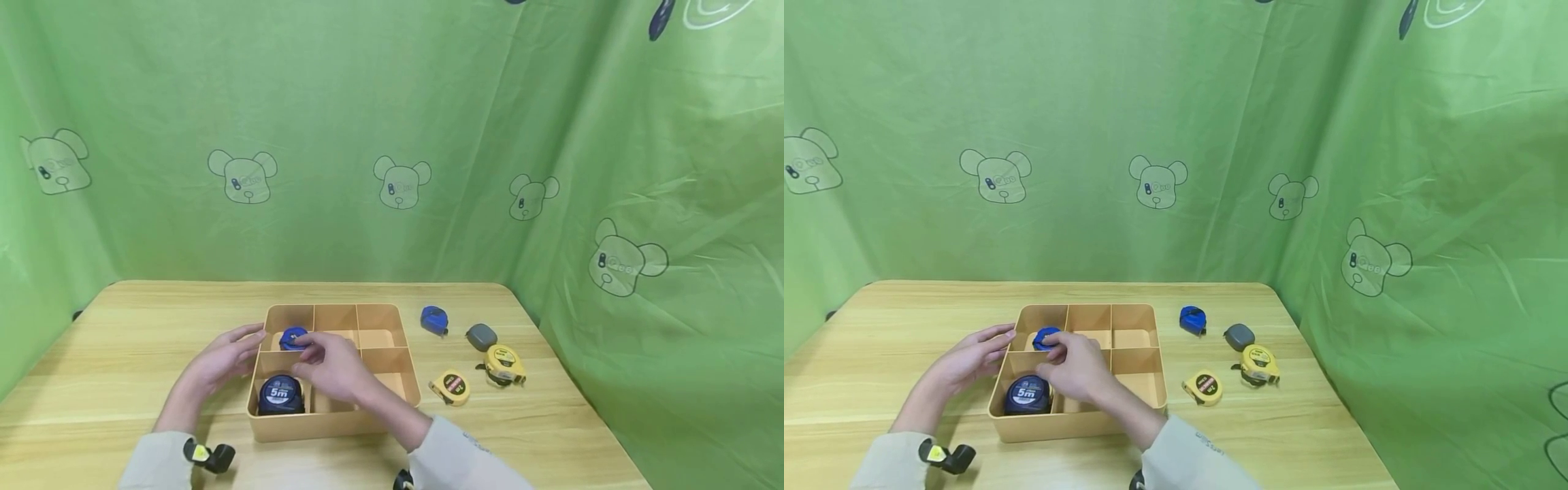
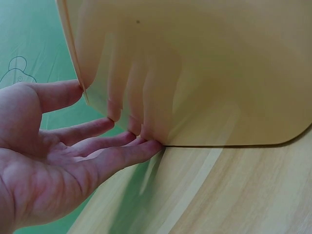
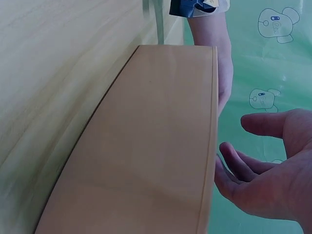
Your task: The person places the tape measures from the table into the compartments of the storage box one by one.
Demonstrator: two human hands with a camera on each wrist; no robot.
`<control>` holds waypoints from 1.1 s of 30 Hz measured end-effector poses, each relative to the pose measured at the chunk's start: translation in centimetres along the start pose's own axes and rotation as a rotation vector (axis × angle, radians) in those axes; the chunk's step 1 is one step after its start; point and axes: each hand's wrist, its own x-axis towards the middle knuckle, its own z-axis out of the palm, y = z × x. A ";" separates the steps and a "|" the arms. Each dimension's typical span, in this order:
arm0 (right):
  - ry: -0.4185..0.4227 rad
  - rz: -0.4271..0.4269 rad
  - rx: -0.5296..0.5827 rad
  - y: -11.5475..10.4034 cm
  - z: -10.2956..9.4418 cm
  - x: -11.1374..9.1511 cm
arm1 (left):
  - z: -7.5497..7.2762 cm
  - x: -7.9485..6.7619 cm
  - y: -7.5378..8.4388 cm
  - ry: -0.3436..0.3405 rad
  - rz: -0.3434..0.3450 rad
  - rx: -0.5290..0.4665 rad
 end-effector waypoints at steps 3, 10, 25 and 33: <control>0.001 0.012 0.011 0.2 -0.4 0.0 | 0.0 0.1 0.0 0.004 -0.002 0.001; 0.033 0.028 0.004 0.6 -1.6 -0.3 | 0.0 0.1 -0.1 0.002 0.002 0.009; 0.127 0.056 0.039 2.7 -4.7 -0.9 | 0.0 -0.1 0.0 -0.007 0.009 0.014; 0.177 0.047 0.052 4.2 -6.6 -1.2 | 0.0 -0.1 0.0 0.010 0.003 0.011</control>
